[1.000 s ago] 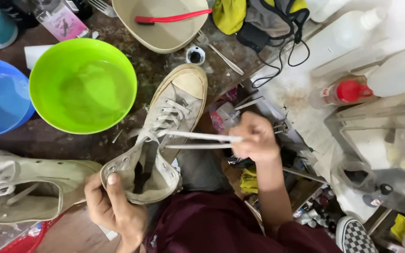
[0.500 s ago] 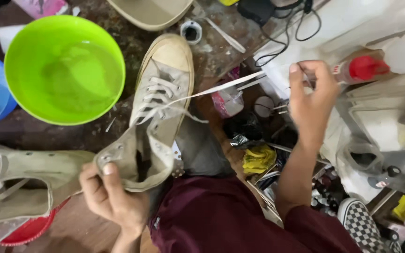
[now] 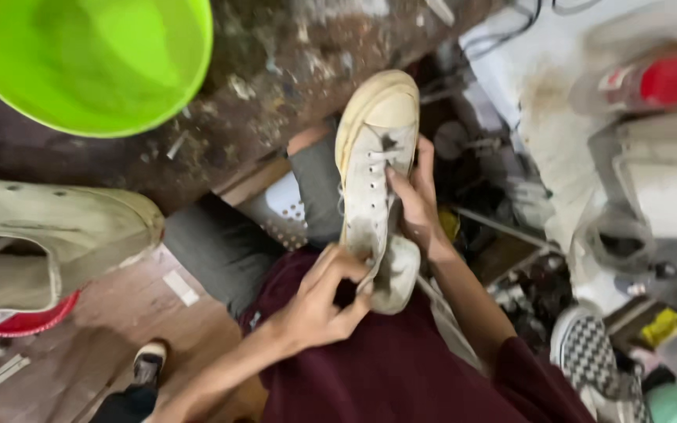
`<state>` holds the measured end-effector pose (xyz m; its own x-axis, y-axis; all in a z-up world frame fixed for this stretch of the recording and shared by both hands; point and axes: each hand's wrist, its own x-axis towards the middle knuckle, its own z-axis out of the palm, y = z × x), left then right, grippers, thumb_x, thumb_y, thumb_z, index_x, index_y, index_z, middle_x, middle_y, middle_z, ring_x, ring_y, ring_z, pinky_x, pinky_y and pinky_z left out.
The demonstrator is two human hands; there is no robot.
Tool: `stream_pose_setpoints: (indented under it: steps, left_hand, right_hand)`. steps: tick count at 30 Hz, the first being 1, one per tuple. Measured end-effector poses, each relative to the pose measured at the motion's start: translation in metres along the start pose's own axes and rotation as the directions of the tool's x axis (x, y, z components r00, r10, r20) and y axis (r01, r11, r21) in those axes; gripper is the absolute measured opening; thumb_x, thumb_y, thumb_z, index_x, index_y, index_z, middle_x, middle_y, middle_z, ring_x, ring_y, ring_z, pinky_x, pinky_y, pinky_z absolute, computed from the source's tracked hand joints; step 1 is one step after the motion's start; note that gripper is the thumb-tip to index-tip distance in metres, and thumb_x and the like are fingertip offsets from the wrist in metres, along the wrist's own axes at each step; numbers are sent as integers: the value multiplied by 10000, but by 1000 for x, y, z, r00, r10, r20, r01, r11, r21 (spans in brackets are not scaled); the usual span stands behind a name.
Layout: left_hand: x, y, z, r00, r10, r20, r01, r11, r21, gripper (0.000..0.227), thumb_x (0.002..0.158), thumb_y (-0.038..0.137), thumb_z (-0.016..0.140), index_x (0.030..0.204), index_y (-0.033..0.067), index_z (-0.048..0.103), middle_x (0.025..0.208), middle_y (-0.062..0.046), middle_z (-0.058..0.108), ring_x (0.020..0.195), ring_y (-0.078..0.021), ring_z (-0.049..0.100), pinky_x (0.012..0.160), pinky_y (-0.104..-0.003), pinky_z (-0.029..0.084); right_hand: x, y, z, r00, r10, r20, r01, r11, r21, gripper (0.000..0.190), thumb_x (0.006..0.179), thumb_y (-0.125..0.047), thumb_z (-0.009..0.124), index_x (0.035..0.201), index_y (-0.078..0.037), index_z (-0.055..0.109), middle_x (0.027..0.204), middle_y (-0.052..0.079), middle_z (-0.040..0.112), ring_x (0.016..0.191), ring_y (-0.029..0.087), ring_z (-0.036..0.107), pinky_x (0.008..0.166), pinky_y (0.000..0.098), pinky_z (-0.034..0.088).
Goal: The person holds a white canvas sneaker and threads a white shoelace through the eyelets. They pull the lace through the holes and adjust the tension to secure the lacing pattern.
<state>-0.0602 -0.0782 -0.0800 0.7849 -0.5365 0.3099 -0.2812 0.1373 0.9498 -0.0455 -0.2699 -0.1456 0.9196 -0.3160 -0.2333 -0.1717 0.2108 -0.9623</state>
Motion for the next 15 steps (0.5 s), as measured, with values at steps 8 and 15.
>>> stream_pose_setpoints:
  steps: [8, 15]
  left_hand:
    - [32, -37, -6, 887, -459, 43, 457, 888, 57, 159, 871, 56, 645, 973, -25, 554, 837, -187, 600, 790, -360, 681, 591, -411, 599]
    - [46, -56, -9, 825, -512, 240, 500, 859, 113, 128, 866, 77, 671, 877, -29, 601, 786, -170, 573, 778, -334, 678, 558, -358, 623]
  right_hand:
    - [-14, 32, -13, 990, -63, -122, 61, 998, -23, 662, 937, -391, 606, 1454, -164, 260, 1263, 158, 486, 1127, 214, 498, 1032, 389, 382]
    - [-16, 20, -10, 987, -110, 113, 122, 987, -101, 772, 906, -268, 671, 1496, -119, 195, 1381, 277, 398, 1308, 372, 407, 1138, 522, 250]
